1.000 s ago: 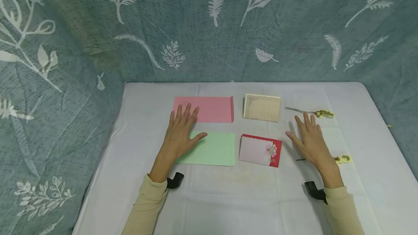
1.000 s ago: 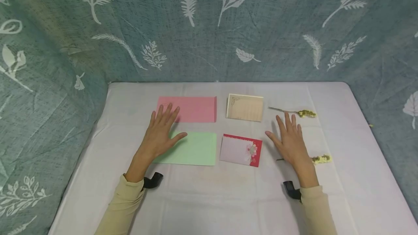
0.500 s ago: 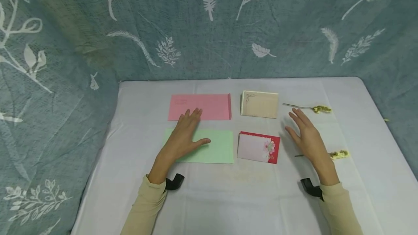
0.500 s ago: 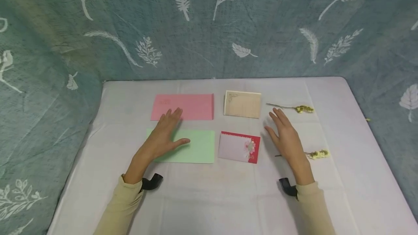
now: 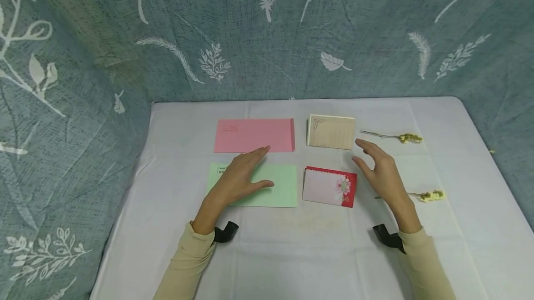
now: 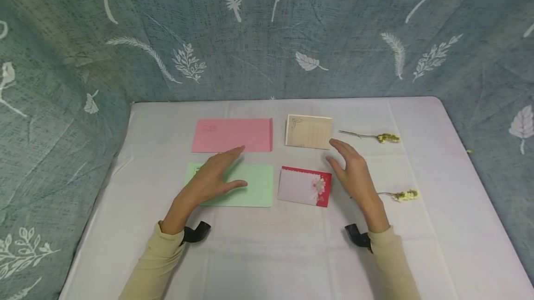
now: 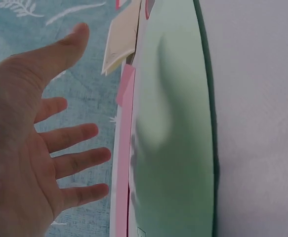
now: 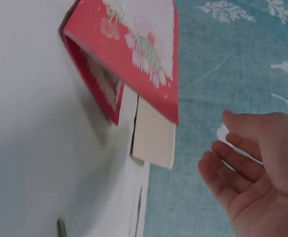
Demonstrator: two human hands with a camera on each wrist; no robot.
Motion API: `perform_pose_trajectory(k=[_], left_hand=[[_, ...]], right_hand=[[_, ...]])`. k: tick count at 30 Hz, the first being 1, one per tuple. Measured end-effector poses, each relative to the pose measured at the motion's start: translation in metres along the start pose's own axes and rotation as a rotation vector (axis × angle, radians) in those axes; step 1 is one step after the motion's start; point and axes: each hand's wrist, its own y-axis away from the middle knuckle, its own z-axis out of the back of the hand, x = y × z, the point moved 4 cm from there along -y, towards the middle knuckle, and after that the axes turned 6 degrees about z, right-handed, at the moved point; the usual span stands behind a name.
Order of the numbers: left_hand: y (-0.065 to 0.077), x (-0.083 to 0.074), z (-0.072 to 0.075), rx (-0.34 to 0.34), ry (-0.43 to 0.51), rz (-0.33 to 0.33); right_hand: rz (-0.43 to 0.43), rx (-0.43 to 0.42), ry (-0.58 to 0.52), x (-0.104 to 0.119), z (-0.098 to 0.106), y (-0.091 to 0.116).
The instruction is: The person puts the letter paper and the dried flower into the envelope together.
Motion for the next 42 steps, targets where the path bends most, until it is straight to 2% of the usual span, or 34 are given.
perform_pose_trajectory(k=[6, 12, 20, 30, 36, 42], left_hand=[[0.000, -0.005, -0.003, 0.007, 0.017, -0.023], [0.000, -0.008, -0.005, 0.030, 0.011, -0.020], [-0.004, -0.010, -0.005, 0.023, 0.001, -0.014], [-0.010, -0.013, -0.009, 0.028, 0.004, -0.015], [-0.011, -0.012, -0.014, 0.063, -0.024, -0.010], [-0.010, -0.011, -0.011, 0.044, -0.044, -0.015]], right_hand=[[-0.040, 0.025, -0.068, 0.007, -0.010, -0.003], [-0.007, 0.044, -0.105, 0.016, -0.015, -0.006], [0.037, 0.057, -0.141, 0.018, -0.019, -0.014], [0.051, 0.078, -0.199, 0.022, -0.026, -0.022], [0.021, 0.091, -0.224, 0.028, -0.031, -0.020], [-0.032, 0.138, -0.353, 0.035, -0.042, -0.023]])
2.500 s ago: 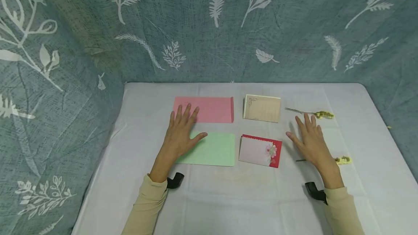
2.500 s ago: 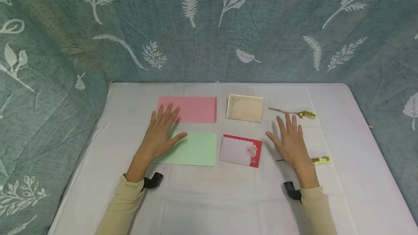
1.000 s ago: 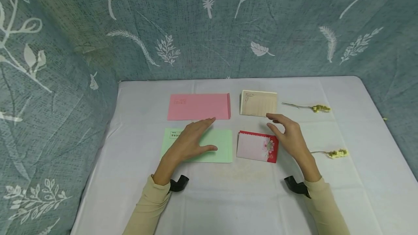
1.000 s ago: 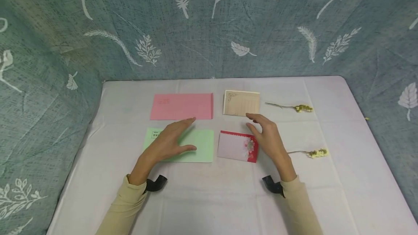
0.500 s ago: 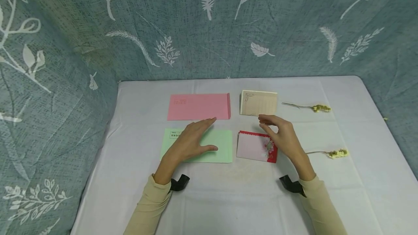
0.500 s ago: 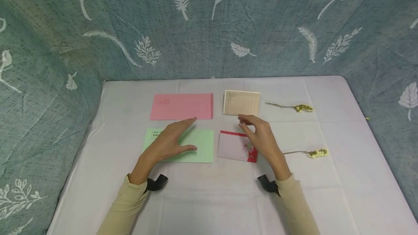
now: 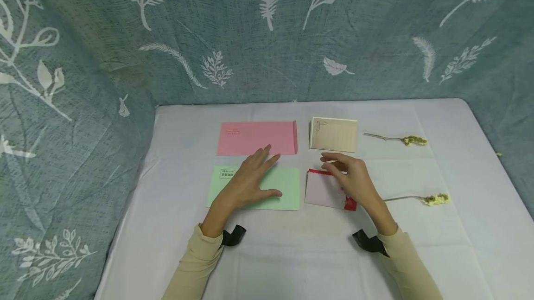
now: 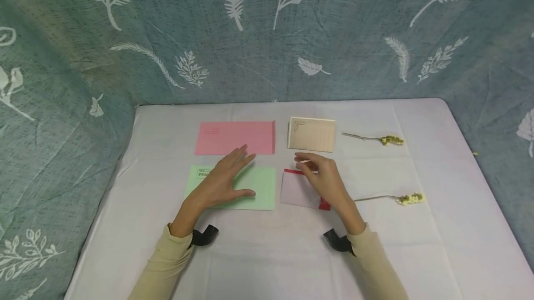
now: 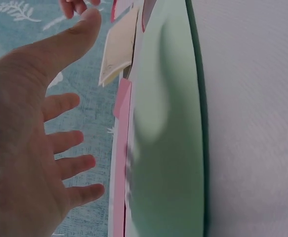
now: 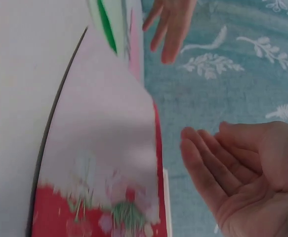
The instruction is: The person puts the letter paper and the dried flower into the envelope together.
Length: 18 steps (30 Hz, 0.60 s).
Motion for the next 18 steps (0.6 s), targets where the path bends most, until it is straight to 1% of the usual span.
perform_pose_trajectory(k=[2, 7, 15, 18], left_hand=[[0.000, -0.001, 0.000, 0.001, 0.001, -0.001], [0.000, -0.003, -0.003, 0.024, -0.007, -0.005], [0.000, -0.005, -0.007, 0.058, -0.028, 0.007], [0.000, -0.006, -0.009, 0.076, -0.021, 0.014]], right_hand=[[-0.022, 0.032, -0.052, 0.000, -0.004, -0.001], [-0.063, 0.091, -0.120, 0.000, -0.014, -0.001], [-0.037, 0.118, -0.139, -0.001, -0.024, -0.004], [-0.051, 0.134, -0.162, 0.000, -0.027, -0.003]])
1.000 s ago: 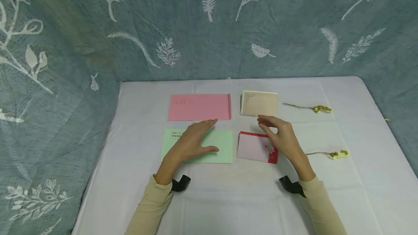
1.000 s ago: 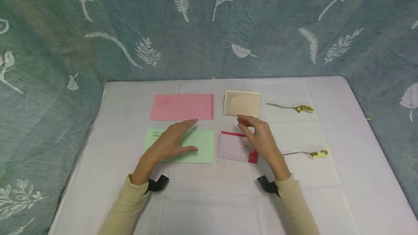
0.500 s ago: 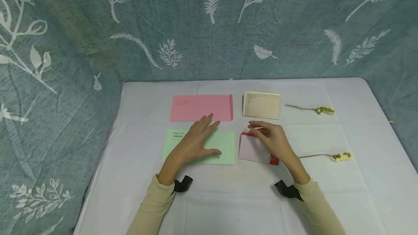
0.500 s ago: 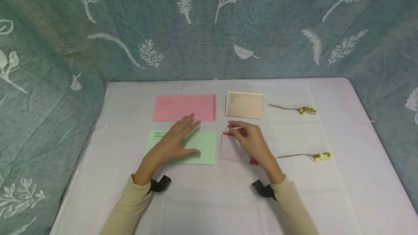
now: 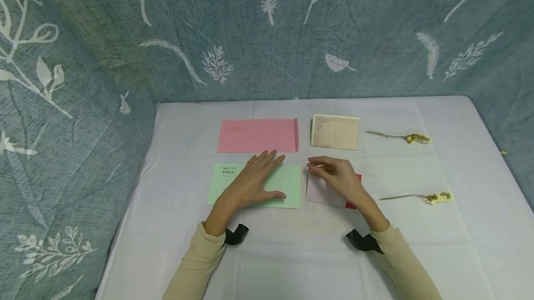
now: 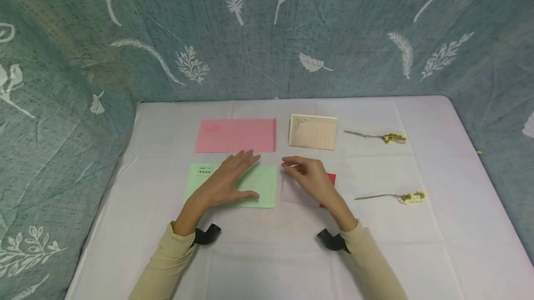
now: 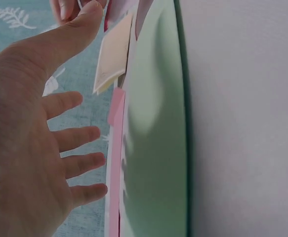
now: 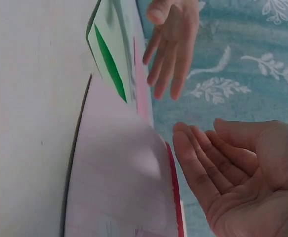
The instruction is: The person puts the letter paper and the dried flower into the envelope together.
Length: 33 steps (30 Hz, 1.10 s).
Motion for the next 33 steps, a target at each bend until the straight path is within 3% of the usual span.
perform_pose_trajectory(k=[9, 15, 23, 33], left_hand=[[-0.004, -0.007, -0.014, 0.070, -0.006, -0.047], [-0.005, -0.009, -0.018, 0.083, -0.050, -0.067], [-0.006, -0.010, -0.019, 0.118, -0.103, -0.045], [-0.006, -0.012, -0.023, 0.098, -0.145, -0.060]], right_hand=[[-0.091, 0.044, -0.022, -0.002, -0.016, 0.004], [-0.099, 0.052, -0.021, -0.006, -0.025, 0.004], [-0.134, 0.072, -0.037, -0.008, -0.037, 0.002], [-0.151, 0.062, -0.027, -0.013, -0.044, 0.002]])
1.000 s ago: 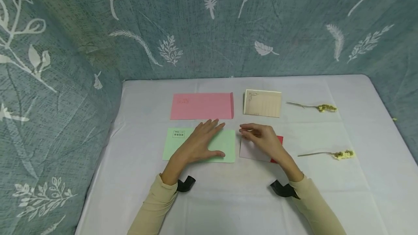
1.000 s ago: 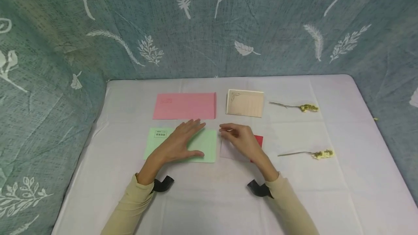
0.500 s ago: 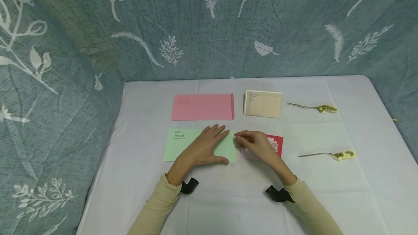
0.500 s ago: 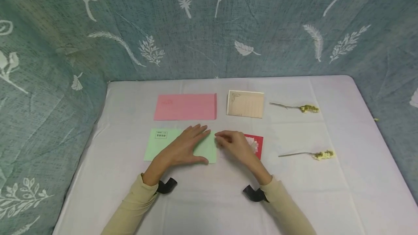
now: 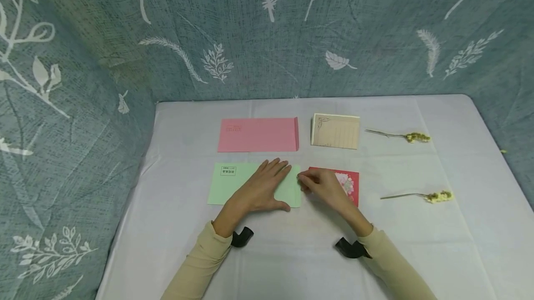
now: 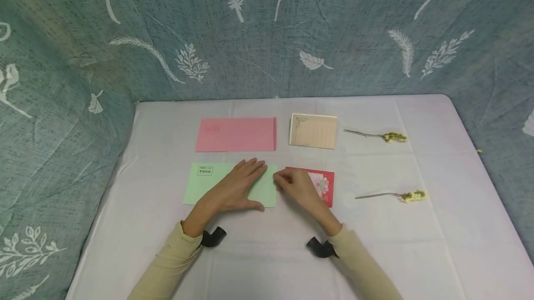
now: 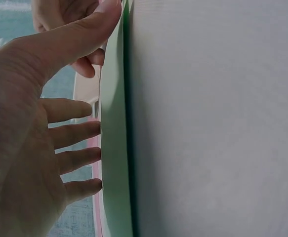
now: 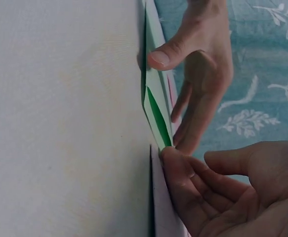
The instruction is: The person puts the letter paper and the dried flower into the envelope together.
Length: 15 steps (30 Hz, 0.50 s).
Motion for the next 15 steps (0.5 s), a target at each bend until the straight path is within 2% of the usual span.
perform_pose_trajectory(k=[11, 15], left_hand=[[0.0000, -0.0045, -0.0024, -0.011, -0.020, -0.039], [-0.0003, -0.0052, -0.0020, -0.006, -0.032, -0.032]], right_hand=[[-0.101, 0.034, -0.108, -0.0059, -0.0033, -0.0033], [-0.139, 0.058, -0.160, -0.0059, -0.0043, -0.0044]])
